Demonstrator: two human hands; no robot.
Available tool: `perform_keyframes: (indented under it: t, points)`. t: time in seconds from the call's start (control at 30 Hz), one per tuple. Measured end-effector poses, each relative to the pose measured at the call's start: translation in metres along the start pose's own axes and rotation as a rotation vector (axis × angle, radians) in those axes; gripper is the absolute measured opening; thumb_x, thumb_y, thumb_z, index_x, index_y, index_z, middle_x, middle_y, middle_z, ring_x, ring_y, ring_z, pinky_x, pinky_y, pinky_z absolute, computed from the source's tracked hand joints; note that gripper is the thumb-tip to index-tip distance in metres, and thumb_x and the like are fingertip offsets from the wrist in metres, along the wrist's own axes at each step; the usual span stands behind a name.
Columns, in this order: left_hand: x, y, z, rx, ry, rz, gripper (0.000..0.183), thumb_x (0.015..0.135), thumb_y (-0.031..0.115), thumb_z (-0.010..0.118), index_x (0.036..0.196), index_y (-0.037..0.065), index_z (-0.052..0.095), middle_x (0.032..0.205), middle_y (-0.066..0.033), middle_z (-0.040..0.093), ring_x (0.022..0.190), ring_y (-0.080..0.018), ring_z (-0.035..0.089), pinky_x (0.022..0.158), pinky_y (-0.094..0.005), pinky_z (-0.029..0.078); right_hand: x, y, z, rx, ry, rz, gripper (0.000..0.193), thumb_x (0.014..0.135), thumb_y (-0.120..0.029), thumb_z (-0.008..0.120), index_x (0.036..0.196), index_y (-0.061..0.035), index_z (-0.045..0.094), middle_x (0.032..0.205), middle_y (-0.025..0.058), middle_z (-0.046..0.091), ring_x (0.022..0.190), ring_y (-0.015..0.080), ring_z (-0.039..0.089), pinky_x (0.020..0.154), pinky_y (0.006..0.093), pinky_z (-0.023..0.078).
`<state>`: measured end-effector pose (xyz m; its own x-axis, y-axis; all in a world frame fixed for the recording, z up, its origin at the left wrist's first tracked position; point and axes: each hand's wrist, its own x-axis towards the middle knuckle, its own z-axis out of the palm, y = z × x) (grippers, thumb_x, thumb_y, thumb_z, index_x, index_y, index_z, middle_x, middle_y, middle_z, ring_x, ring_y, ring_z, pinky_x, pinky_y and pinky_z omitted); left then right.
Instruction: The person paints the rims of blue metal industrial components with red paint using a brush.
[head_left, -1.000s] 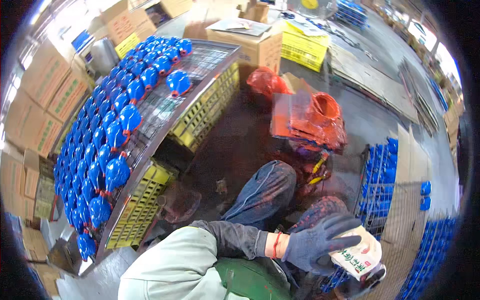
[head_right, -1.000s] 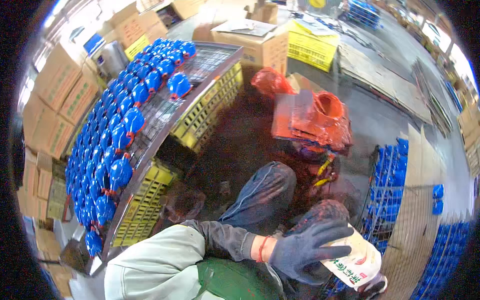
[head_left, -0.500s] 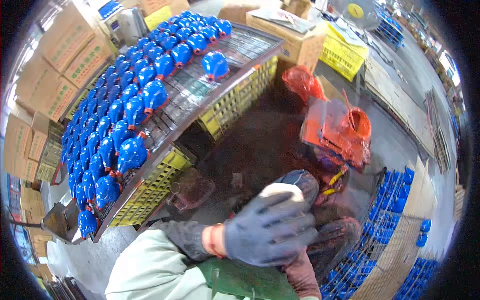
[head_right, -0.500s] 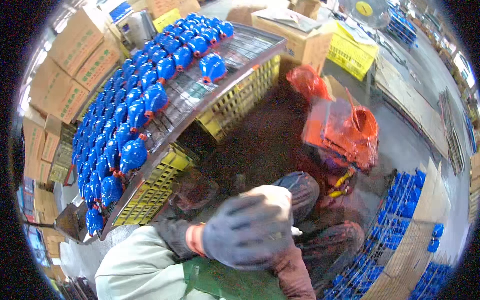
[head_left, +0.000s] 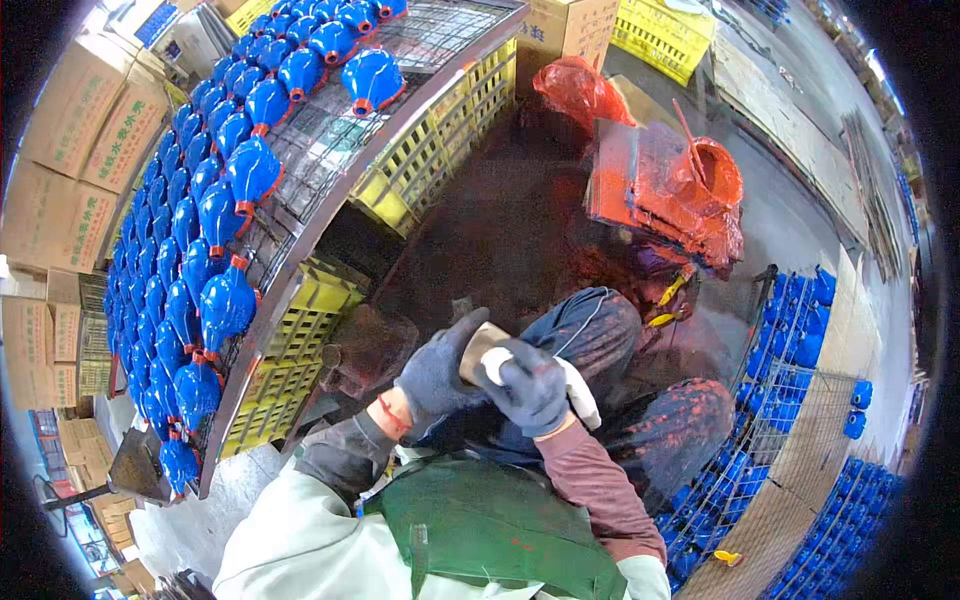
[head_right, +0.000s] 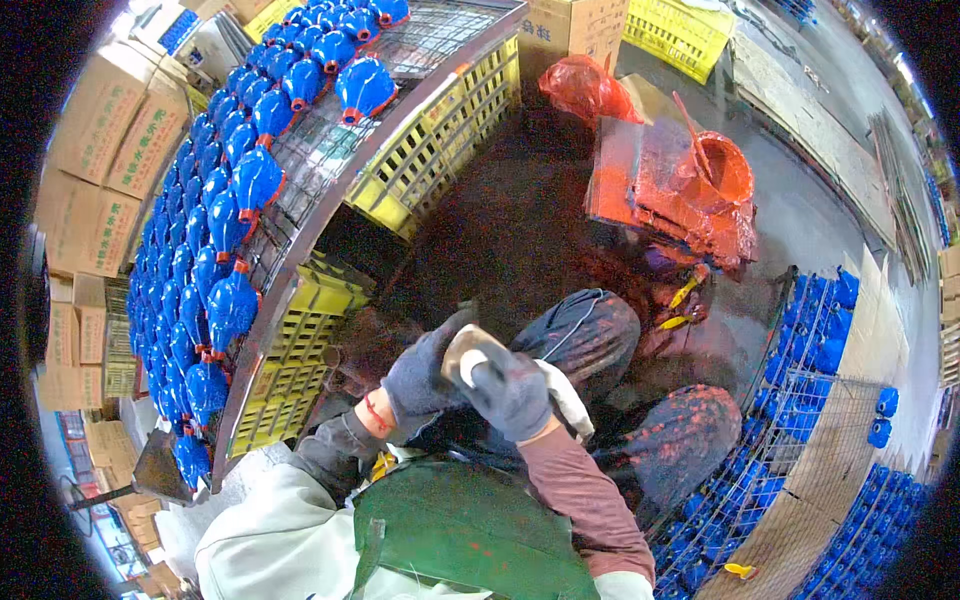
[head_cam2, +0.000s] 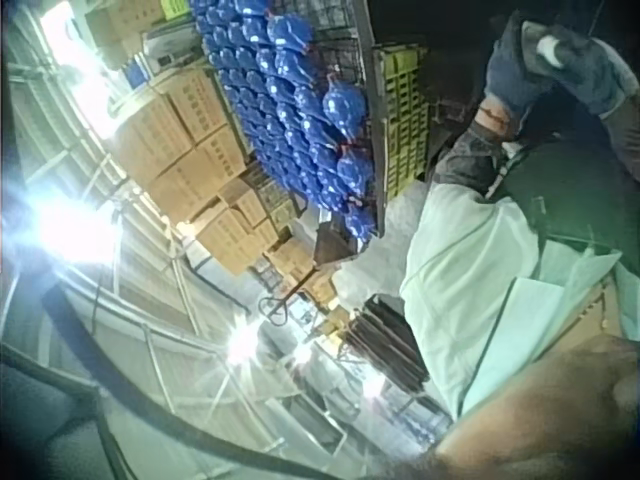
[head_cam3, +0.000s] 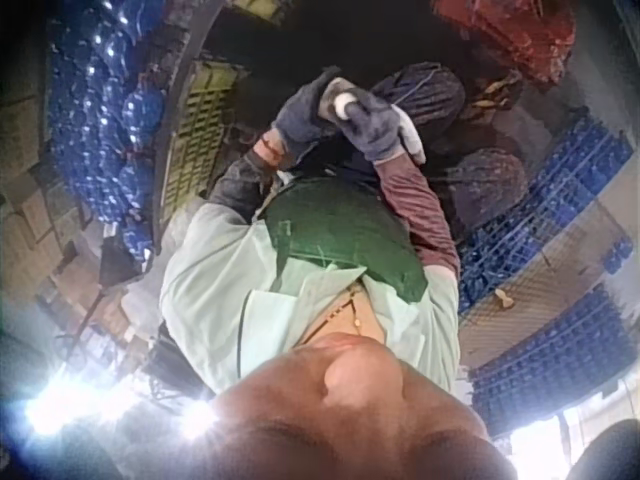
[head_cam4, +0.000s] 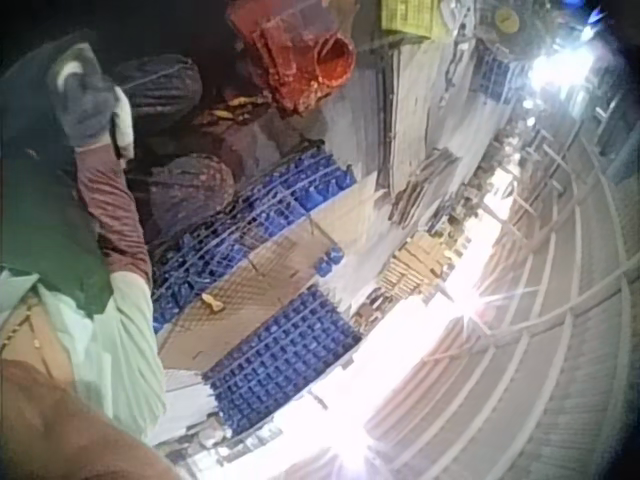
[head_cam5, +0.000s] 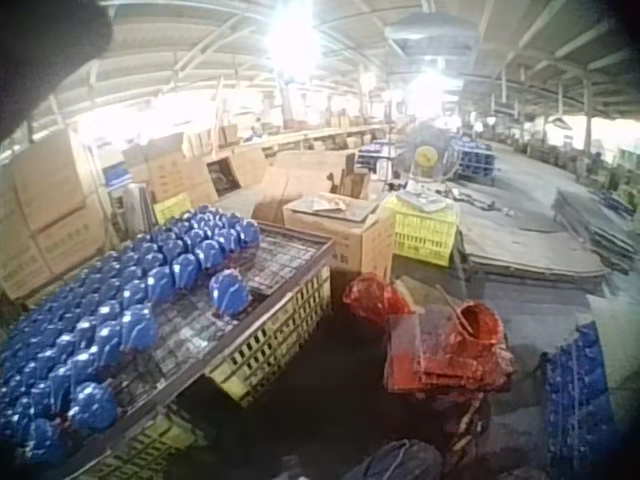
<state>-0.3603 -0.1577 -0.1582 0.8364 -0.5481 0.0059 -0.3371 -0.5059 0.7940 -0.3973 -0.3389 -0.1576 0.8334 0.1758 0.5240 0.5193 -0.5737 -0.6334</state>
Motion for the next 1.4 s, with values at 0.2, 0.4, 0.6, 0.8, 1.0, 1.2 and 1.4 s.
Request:
perform_keyframes:
  t: [0.2, 0.4, 0.6, 0.8, 1.0, 1.2, 1.4]
  points:
    - [0.013, -0.049, -0.011, 0.210, -0.352, 0.025, 0.083, 0.064, 0.038, 0.083, 0.136, 0.013, 0.049, 0.135, -0.0186, 0.052, 0.124, -0.0346, 0.051, 0.102, -0.0437, 0.044, -0.013, -0.005, 0.017, 0.089, -0.188, 0.062, 0.022, 0.077, -0.022, 0.073, 0.092, -0.0097, 0.062, 0.111, 0.0154, 0.064, 0.075, 0.0336, 0.067, 0.063, 0.0419, 0.055]
    - [0.055, -0.153, 0.007, -0.565, 0.039, -0.374, 0.042, 0.080, 0.029, 0.076, 0.114, 0.007, 0.063, 0.112, -0.0096, 0.066, 0.101, -0.0255, 0.064, 0.087, -0.0398, 0.052, -0.023, 0.000, -0.032, 0.205, 0.233, 0.302, 0.039, 0.081, 0.007, 0.069, 0.118, 0.0023, 0.060, 0.112, 0.0128, 0.067, 0.088, 0.0198, 0.066, 0.073, 0.0305, 0.054]
    - [0.092, -0.285, 0.067, -0.099, 0.252, -0.449, 0.067, 0.071, 0.035, 0.084, 0.127, 0.011, 0.056, 0.121, -0.0098, 0.063, 0.109, -0.0273, 0.061, 0.093, -0.0416, 0.050, -0.056, -0.023, -0.058, 0.685, 0.498, 0.895, 0.031, 0.083, 0.002, 0.068, 0.114, 0.0033, 0.063, 0.105, 0.0070, 0.065, 0.077, 0.0113, 0.062, 0.063, 0.0238, 0.051]
    - [0.106, -0.182, -0.010, 0.375, -0.111, -0.531, 0.055, 0.078, 0.030, 0.074, 0.127, 0.010, 0.058, 0.125, -0.0134, 0.063, 0.116, -0.0319, 0.060, 0.096, -0.0415, 0.048, -0.069, -0.027, -0.076, 0.599, 0.604, 0.983, 0.030, 0.086, 0.001, 0.065, 0.116, 0.0011, 0.063, 0.100, 0.0045, 0.063, 0.072, 0.0084, 0.057, 0.062, 0.0219, 0.048]
    - [0.174, -0.041, -0.169, -0.066, 0.826, 0.307, 0.041, 0.081, 0.011, 0.069, 0.121, 0.003, 0.060, 0.114, -0.0167, 0.065, 0.108, -0.0250, 0.061, 0.095, -0.0367, 0.046, -0.077, -0.022, -0.088, 0.627, 0.664, 0.934, 0.030, 0.088, -0.002, 0.063, 0.118, 0.0008, 0.062, 0.083, 0.0041, 0.064, 0.067, 0.0090, 0.056, 0.060, 0.0235, 0.046]
    - [0.264, -0.104, -0.287, 0.265, 0.496, -0.170, 0.081, 0.071, 0.022, 0.087, 0.138, 0.005, 0.046, 0.136, -0.0152, 0.051, 0.123, -0.0278, 0.052, 0.102, -0.0369, 0.043, -0.094, -0.020, -0.093, 0.555, 0.718, 0.855, 0.031, 0.088, 0.003, 0.061, 0.120, 0.0023, 0.060, 0.088, 0.0071, 0.066, 0.073, 0.0113, 0.061, 0.065, 0.0261, 0.050]
    - [0.263, -0.102, -0.276, 0.144, 0.407, -0.106, 0.094, 0.064, 0.027, 0.090, 0.141, 0.004, 0.042, 0.131, -0.0175, 0.056, 0.120, -0.0291, 0.055, 0.102, -0.0375, 0.045, -0.098, -0.020, -0.098, 0.556, 0.777, 0.821, 0.032, 0.089, -0.002, 0.063, 0.121, 0.0027, 0.059, 0.093, 0.0070, 0.066, 0.076, 0.0123, 0.060, 0.066, 0.0262, 0.050]
